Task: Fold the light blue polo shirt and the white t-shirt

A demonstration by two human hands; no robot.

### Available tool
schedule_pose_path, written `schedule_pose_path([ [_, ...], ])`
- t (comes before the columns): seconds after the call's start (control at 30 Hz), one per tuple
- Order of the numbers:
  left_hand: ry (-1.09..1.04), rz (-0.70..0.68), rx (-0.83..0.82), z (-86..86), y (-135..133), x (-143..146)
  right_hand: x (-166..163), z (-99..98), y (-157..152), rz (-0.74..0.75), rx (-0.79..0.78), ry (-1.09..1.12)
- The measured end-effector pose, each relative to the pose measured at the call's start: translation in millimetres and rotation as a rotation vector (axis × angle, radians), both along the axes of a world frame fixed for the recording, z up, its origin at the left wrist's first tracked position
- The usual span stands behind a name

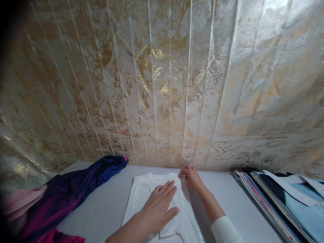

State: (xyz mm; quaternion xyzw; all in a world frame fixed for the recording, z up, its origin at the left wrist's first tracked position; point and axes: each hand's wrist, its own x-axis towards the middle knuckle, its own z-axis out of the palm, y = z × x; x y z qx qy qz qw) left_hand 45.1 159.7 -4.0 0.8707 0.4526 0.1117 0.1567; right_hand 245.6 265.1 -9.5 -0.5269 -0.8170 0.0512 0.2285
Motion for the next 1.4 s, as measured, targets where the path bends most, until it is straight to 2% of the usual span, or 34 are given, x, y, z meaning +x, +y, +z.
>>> schedule_pose_path([
  [0.1, 0.003, -0.014, 0.038, -13.1, 4, 6, 9, -9.9, 11, 0.052, -0.019, 0.002],
  [0.2, 0.013, -0.005, 0.073, -16.2, 4, 8, 19, -12.1, 18, 0.065, -0.018, 0.014],
  [0.3, 0.016, -0.031, 0.102, -10.7, 1, 10, 22, -13.9, 19, 0.09, -0.03, 0.028],
  [0.4, 0.011, -0.127, 0.137, -2.8, -3, 13, 21, -17.1, 17, 0.113, -0.037, 0.024],
  [0.53, 0.031, -0.173, 0.103, 2.9, -7, 16, 18, -18.7, 18, 0.081, -0.034, -0.023],
  [0.7, 0.042, -0.173, 0.124, 1.6, -8, 16, 18, -11.8, 18, 0.045, -0.055, -0.108],
  [0.93, 0.055, -0.197, 0.172, -0.7, -8, 17, 23, 8.4, 9, 0.089, -0.134, -0.153],
  [1.1, 0.054, -0.179, 0.198, -2.2, -9, 18, 14, 7.1, 7, 0.009, -0.167, -0.16],
  [1.3, 0.017, -0.18, 0.184, -6.5, -10, 18, 0, 6.6, 0, -0.075, -0.122, -0.179],
  [1.4, -0.029, -0.17, 0.177, 3.5, 1, 7, -9, 11.7, -9, -0.102, -0.062, -0.183],
])
